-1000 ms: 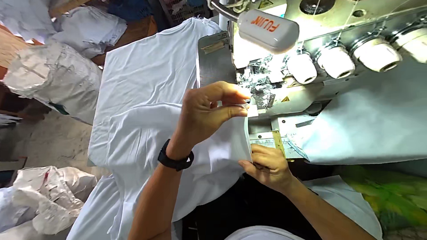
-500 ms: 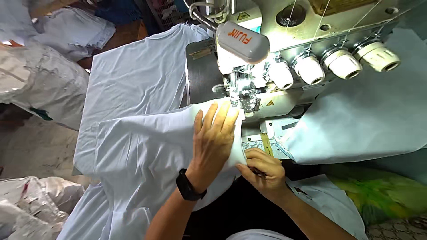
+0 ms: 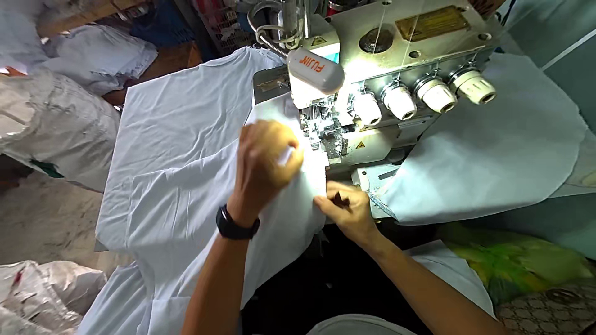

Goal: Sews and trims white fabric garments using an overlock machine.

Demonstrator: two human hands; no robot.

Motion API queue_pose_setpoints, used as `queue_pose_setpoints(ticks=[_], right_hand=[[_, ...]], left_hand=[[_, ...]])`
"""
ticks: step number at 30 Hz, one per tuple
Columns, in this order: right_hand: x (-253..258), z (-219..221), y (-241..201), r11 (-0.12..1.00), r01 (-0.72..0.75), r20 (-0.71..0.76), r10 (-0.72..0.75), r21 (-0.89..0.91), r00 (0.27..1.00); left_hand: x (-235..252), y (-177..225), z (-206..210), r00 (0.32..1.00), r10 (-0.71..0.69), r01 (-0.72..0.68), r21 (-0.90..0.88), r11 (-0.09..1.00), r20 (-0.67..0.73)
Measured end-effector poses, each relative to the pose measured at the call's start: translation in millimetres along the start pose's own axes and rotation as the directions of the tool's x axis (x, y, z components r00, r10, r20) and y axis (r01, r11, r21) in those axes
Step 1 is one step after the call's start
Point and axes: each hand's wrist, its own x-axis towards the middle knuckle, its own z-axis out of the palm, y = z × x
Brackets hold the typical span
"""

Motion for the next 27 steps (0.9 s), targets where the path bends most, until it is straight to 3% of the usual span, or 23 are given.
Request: queue_pose_setpoints(ticks=[2,4,9,13,15,17,20,22,24,27], right_hand=[[-15.4,-3.9,8.0,0.990,0.137,0.022,-0.136,-0.043,0.990],[-18.0,-5.3,6.1,0.985,0.153,-0.011,-0.154,-0.082,0.988],[14.3,-1.0,-11.6,0.996,-0.037,-0.096,0.029,-0.081,0.995],[24.7,7.4,-18.1,0.961,-0.223,-0.118,0.244,0.166,0.963],[11.9,8.5,-15.0,0.943,-0.240,-0.064,0.261,0.232,0.963],[-10.9,6.1,-7.4,0.971,-0.174,0.054,0.167,0.162,0.985],[-44.5,-0.8,10.2,0.995,0.078,0.235,-0.061,-0.062,0.970],[-63.4,-6.3,18.4,0.967,0.178,0.311,-0.116,-0.181,0.943],[-73.3,-11.5,21.9,0.950,0.200,0.326,-0.115,-0.239,0.938],[-77.7,-14.8,23.7,0.943,0.185,0.324,-0.089,-0.277,0.942]], left_hand=[[-12.2,13.0,5.9,0.997,0.008,-0.012,0.049,0.999,0.074],[-20.4,13.6,14.9,0.994,-0.001,-0.006,0.067,0.998,0.106],[-15.9,15.7,7.7,0.989,0.005,-0.017,0.080,0.997,0.149],[-19.0,20.4,4.3,0.982,-0.007,-0.010,0.087,0.996,0.187],[-25.7,26.1,6.9,0.977,-0.061,0.044,0.087,0.995,0.206],[-43.9,41.6,3.4,0.972,-0.084,0.074,0.055,0.996,0.218],[-84.6,59.6,2.0,0.978,-0.194,0.192,0.029,0.981,0.074],[-124.4,60.2,-2.6,0.934,-0.354,0.357,0.115,0.927,-0.044],[-166.9,53.2,-9.6,0.849,-0.507,0.528,0.182,0.830,-0.149],[-217.6,54.3,-13.0,0.768,-0.574,0.631,0.187,0.752,-0.283]])
